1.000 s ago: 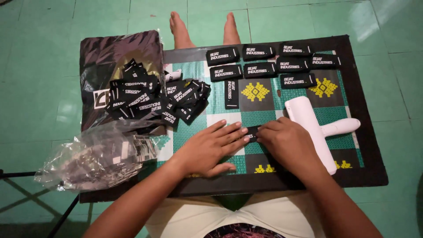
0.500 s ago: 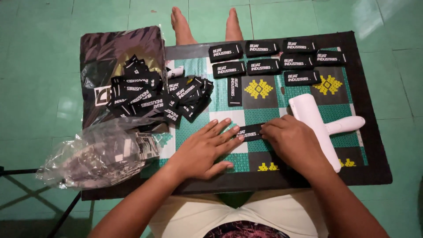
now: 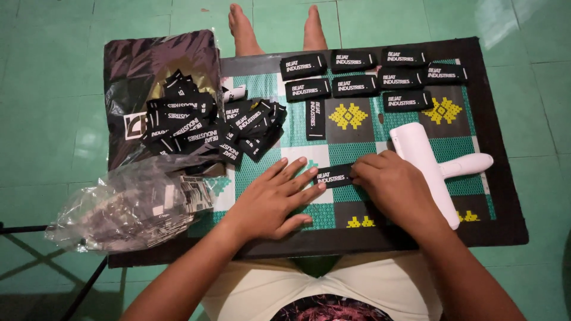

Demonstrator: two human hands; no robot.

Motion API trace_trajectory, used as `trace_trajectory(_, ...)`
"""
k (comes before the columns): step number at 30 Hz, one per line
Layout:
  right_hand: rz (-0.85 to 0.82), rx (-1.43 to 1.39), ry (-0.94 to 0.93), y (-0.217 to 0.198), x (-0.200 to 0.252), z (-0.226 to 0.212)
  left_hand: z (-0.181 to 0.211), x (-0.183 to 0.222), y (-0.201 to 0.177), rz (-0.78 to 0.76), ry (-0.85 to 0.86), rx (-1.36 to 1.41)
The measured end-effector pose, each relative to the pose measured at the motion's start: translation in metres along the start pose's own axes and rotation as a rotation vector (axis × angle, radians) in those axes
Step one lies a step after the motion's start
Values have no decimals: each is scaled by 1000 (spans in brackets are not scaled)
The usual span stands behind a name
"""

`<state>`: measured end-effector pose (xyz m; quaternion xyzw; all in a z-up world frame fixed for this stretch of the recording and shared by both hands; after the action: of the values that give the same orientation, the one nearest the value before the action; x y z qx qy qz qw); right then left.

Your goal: Cleaning small black clothing labels using a lint roller and arranging them on a mat.

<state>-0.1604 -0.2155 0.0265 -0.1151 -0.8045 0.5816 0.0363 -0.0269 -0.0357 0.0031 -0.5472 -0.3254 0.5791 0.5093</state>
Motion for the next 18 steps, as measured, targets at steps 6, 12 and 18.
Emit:
trace_trajectory(6,14,54,-16,-5,1,-7,5,-5,-17,96,32,-6)
trace_trajectory(12,34,84,-18,4,3,-3,7,-17,-6,407,-138,-155)
trace_trajectory(18,2,86,30,1,2,-6,4,-45,7,279,-165,-147)
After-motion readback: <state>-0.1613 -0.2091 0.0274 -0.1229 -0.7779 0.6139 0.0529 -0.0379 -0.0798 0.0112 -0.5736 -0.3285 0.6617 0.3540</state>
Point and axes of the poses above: each hand's wrist, its own x-axis away from the middle knuckle, its own y-axis out of the palm, z = x × y, the point moved 5 cm from there along -x, towards the middle knuckle, and after that the axes turned 6 degrees about -x, right-handed, at the moved point
